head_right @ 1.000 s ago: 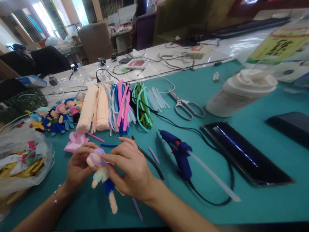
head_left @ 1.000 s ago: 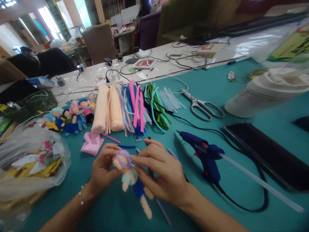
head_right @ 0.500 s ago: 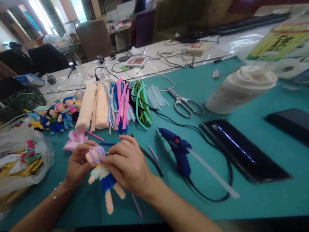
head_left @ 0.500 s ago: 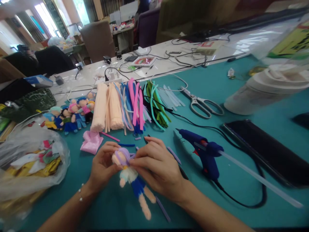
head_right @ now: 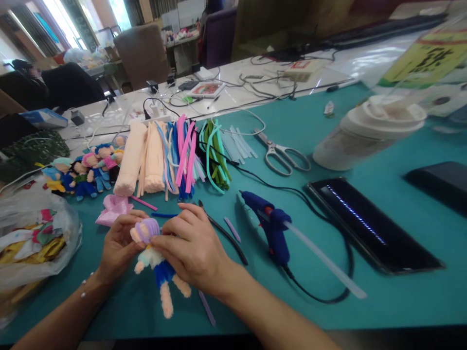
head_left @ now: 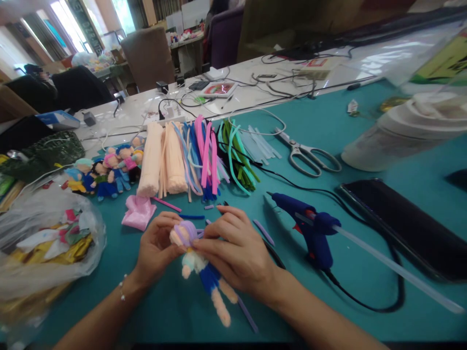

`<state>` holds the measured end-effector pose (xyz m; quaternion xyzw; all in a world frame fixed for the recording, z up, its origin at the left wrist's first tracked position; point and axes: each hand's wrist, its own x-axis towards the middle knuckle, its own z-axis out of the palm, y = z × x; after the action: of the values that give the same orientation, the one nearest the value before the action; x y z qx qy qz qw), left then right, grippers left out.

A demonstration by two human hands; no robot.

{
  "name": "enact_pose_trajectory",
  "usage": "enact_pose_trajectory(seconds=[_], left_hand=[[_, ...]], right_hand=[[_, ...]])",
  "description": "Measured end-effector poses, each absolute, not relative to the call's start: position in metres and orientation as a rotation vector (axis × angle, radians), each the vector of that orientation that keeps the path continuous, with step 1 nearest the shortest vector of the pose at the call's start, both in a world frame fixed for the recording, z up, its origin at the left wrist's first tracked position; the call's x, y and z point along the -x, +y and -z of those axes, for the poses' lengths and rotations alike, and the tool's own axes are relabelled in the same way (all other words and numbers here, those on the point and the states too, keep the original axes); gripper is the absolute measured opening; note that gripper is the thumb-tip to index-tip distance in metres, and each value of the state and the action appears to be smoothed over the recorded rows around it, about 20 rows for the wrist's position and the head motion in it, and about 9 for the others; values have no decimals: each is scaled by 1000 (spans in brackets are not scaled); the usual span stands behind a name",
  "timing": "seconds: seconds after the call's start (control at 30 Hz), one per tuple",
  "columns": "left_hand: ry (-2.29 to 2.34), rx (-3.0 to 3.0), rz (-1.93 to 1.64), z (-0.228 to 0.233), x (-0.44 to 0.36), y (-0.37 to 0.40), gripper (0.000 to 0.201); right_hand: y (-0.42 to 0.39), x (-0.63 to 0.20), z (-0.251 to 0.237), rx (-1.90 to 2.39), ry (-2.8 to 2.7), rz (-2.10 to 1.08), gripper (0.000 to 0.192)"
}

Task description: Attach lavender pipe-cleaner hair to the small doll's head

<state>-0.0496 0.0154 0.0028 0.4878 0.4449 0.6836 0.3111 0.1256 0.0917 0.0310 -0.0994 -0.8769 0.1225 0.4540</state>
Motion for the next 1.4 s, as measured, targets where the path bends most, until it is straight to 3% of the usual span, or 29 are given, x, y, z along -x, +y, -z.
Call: enact_pose_trajectory(seconds=[0.47,0.7,1.4], left_hand=[[1089,-1327,-1714,-1,52,15,29],[1066,-1373,-1643,-2,54,15,31],[1127,-1489,-1530,-1,56,11,28]], right_hand=[[90,-126,-37,289,-2205,-390,18],[92,-128,-38,356,-2186,-511,3],[93,-129,-36,378,-2281,-587,14]])
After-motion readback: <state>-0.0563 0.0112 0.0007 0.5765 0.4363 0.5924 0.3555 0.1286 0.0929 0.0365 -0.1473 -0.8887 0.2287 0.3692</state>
